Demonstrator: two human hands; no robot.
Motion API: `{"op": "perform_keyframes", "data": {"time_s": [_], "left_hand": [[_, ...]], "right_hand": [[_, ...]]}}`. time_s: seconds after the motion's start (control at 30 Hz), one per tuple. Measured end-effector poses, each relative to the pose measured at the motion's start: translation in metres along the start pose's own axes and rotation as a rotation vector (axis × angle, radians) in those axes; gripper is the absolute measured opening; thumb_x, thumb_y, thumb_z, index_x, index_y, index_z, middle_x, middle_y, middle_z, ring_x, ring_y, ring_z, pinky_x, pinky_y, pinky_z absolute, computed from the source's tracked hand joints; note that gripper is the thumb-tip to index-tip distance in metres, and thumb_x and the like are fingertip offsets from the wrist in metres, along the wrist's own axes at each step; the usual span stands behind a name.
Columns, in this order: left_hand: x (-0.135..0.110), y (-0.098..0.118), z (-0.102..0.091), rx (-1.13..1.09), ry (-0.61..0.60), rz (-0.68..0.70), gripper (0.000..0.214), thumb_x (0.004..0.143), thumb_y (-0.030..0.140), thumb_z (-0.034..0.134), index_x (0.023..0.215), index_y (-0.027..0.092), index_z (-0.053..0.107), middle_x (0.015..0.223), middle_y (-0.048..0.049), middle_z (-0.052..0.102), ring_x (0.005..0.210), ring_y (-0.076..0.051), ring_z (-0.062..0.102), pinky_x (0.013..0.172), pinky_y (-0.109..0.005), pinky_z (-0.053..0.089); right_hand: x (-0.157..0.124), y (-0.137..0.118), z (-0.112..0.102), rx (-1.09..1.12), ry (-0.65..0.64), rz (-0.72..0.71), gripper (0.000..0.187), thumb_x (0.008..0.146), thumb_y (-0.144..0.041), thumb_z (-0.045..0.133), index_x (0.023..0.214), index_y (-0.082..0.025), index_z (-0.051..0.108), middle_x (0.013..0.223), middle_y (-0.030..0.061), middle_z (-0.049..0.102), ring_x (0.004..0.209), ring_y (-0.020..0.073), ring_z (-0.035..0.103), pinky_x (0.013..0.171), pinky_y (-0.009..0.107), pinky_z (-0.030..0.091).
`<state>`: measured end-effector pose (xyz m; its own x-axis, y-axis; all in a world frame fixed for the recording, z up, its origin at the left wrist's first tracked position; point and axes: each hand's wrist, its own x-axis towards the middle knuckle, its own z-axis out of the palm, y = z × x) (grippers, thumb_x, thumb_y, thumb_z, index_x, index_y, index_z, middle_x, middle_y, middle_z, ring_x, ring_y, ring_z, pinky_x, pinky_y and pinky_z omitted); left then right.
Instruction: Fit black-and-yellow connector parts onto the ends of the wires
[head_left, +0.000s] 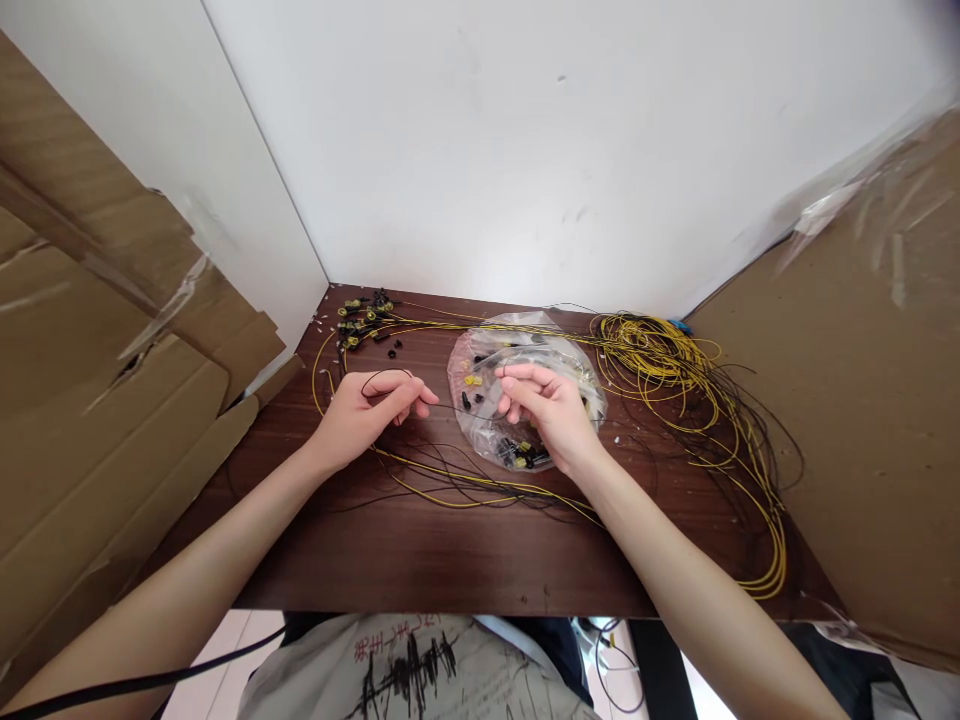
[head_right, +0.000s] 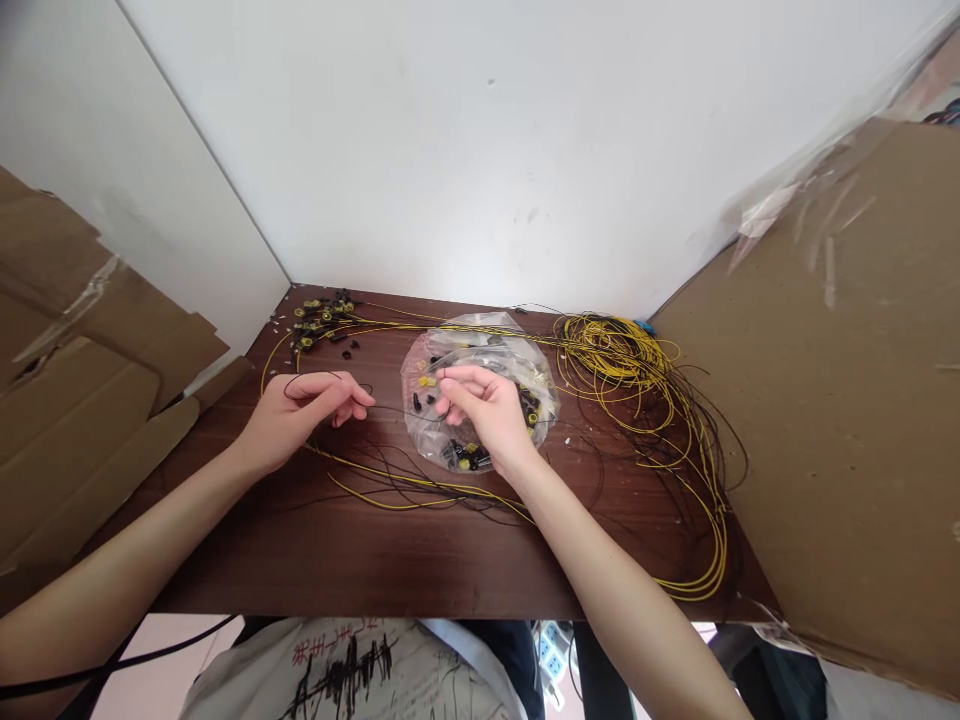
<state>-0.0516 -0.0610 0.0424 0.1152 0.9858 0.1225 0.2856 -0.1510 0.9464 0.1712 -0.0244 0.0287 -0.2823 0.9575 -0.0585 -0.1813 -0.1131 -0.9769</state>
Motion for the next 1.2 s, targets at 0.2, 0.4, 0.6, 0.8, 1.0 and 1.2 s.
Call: {"op": "perform_keyframes", "data": {"time_s": [0.2, 0.4, 0.6, 0.8, 1.0, 1.2], "left_hand": [[-0.001, -0.004, 0.007, 0.265, 0.056, 0.153, 0.040, 0.091, 0.034, 0.043, 0.068, 0.014, 0.068, 0.070, -0.0051, 0.067, 0.069, -0.015, 0.057, 0.068, -0.026, 0.043], [0.002, -0.011, 0.014, 0.500, 0.180, 0.294, 0.020, 0.088, 0.027, 0.051, 0.085, 0.016, 0.068, 0.089, -0.0059, 0.069, 0.087, -0.019, 0.054, 0.082, -0.032, 0.042], [0.010, -0.016, 0.013, 0.635, 0.325, 0.323, 0.037, 0.082, 0.019, 0.056, 0.119, 0.019, 0.054, 0.109, -0.0060, 0.064, 0.104, -0.023, 0.051, 0.095, -0.040, 0.039], [0.012, -0.015, 0.015, 0.875, 0.255, 0.494, 0.036, 0.083, 0.012, 0.053, 0.117, 0.021, 0.057, 0.122, -0.0091, 0.058, 0.114, -0.026, 0.044, 0.096, -0.044, 0.035], [0.021, -0.004, 0.024, 0.876, 0.109, 0.661, 0.019, 0.087, 0.015, 0.052, 0.097, 0.022, 0.067, 0.099, -0.0066, 0.067, 0.096, -0.023, 0.048, 0.082, -0.040, 0.035], [0.029, 0.011, 0.034, 0.927, 0.060, 0.724, 0.018, 0.089, 0.016, 0.049, 0.087, 0.019, 0.067, 0.088, -0.0066, 0.065, 0.085, -0.021, 0.046, 0.073, -0.037, 0.033]], "right_hand": [[-0.003, 0.007, 0.008, -0.159, -0.060, 0.054, 0.031, 0.069, -0.044, 0.071, 0.078, -0.014, 0.064, 0.048, -0.0034, 0.057, 0.036, 0.0044, 0.041, 0.035, 0.017, 0.030], [-0.003, 0.011, 0.007, -0.367, -0.083, 0.004, 0.028, 0.075, -0.042, 0.065, 0.078, -0.014, 0.065, 0.046, -0.0033, 0.055, 0.036, 0.0058, 0.043, 0.036, 0.017, 0.033], [-0.003, 0.011, 0.004, -0.526, -0.078, -0.070, 0.026, 0.078, -0.039, 0.061, 0.080, -0.014, 0.067, 0.046, -0.0015, 0.056, 0.038, 0.0074, 0.043, 0.039, 0.019, 0.034], [-0.001, 0.014, 0.003, -0.475, -0.079, -0.040, 0.027, 0.077, -0.040, 0.062, 0.085, -0.014, 0.066, 0.048, -0.0023, 0.057, 0.036, 0.0072, 0.045, 0.038, 0.018, 0.036], [0.002, 0.016, 0.002, -0.423, -0.070, -0.058, 0.028, 0.076, -0.041, 0.064, 0.084, -0.014, 0.066, 0.049, -0.0029, 0.056, 0.038, 0.0067, 0.047, 0.038, 0.017, 0.037], [0.005, 0.012, 0.007, -0.289, -0.068, -0.021, 0.034, 0.072, -0.046, 0.068, 0.080, -0.014, 0.062, 0.052, -0.0026, 0.058, 0.039, 0.0061, 0.048, 0.035, 0.015, 0.036]]}}
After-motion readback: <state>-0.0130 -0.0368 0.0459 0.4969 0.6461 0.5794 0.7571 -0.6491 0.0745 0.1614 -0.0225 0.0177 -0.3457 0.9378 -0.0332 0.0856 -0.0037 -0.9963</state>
